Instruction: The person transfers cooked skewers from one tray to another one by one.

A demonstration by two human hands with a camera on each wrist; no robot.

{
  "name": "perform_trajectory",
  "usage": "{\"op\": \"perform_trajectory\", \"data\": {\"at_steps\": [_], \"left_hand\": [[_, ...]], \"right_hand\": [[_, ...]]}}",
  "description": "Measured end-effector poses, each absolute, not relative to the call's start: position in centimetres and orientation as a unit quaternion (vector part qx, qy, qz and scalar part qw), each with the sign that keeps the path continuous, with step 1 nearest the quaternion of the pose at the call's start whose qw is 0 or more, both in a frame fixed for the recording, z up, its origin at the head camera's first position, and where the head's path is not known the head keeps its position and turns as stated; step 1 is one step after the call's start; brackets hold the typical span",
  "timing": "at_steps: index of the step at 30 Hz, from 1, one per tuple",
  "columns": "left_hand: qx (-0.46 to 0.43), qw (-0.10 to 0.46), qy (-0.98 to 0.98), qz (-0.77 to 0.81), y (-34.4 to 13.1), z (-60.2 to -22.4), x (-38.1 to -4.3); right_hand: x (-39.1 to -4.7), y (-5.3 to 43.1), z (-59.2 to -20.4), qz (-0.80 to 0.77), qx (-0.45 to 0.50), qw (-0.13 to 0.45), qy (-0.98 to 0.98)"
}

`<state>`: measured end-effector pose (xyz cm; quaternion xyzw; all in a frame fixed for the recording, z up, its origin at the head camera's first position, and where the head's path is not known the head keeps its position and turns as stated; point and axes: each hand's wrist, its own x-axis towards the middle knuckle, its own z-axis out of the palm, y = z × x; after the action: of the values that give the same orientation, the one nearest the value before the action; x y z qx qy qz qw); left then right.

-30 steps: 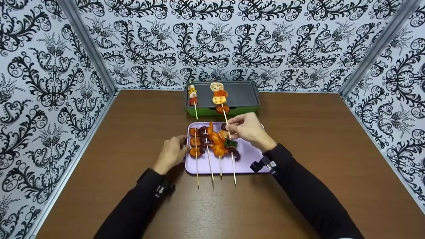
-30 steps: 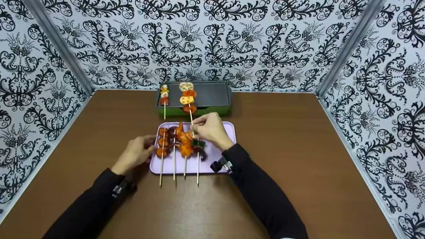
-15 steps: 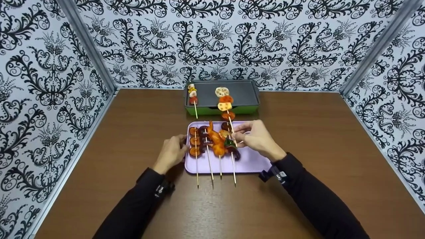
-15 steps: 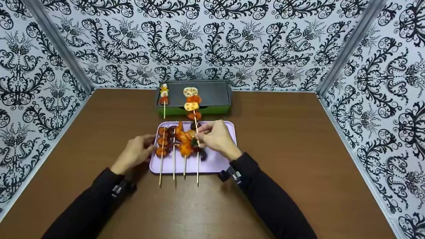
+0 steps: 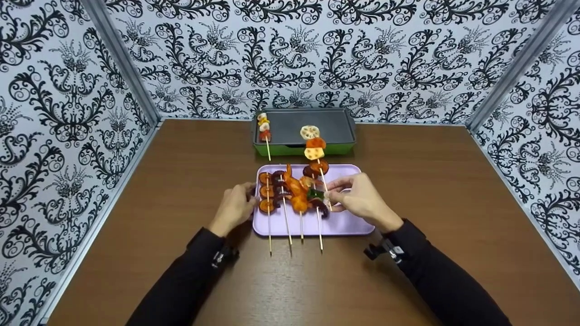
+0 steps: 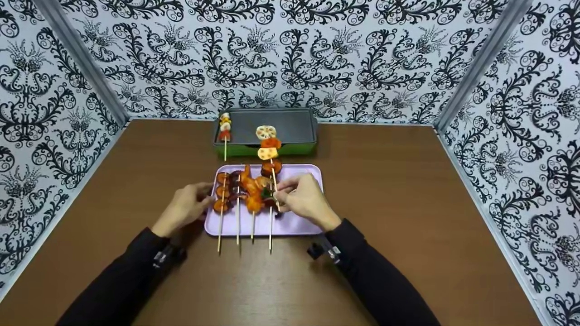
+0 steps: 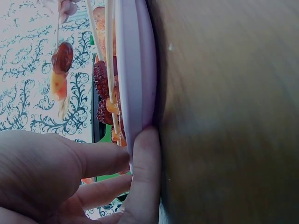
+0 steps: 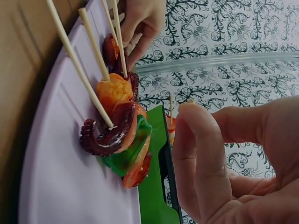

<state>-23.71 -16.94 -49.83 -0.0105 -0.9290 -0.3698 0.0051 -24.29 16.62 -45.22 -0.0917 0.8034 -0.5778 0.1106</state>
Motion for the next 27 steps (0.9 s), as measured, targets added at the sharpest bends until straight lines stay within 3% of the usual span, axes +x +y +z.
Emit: {"op": "perform_trajectory", "data": {"at_steps": [18, 27], "left_hand": [[-0.003, -0.014, -0.920, -0.391, -16.9, -49.6, -23.8], [-0.025, 0.013, -0.932, -0.361, -17.2, -50.4, -24.3]], "right_hand": [[-22.1, 19.3, -46.5, -0.563, -0.076, 0.129, 0.813], [-21.2, 20.0, -46.8, -0.562, -0.068, 0.147, 0.811]]}}
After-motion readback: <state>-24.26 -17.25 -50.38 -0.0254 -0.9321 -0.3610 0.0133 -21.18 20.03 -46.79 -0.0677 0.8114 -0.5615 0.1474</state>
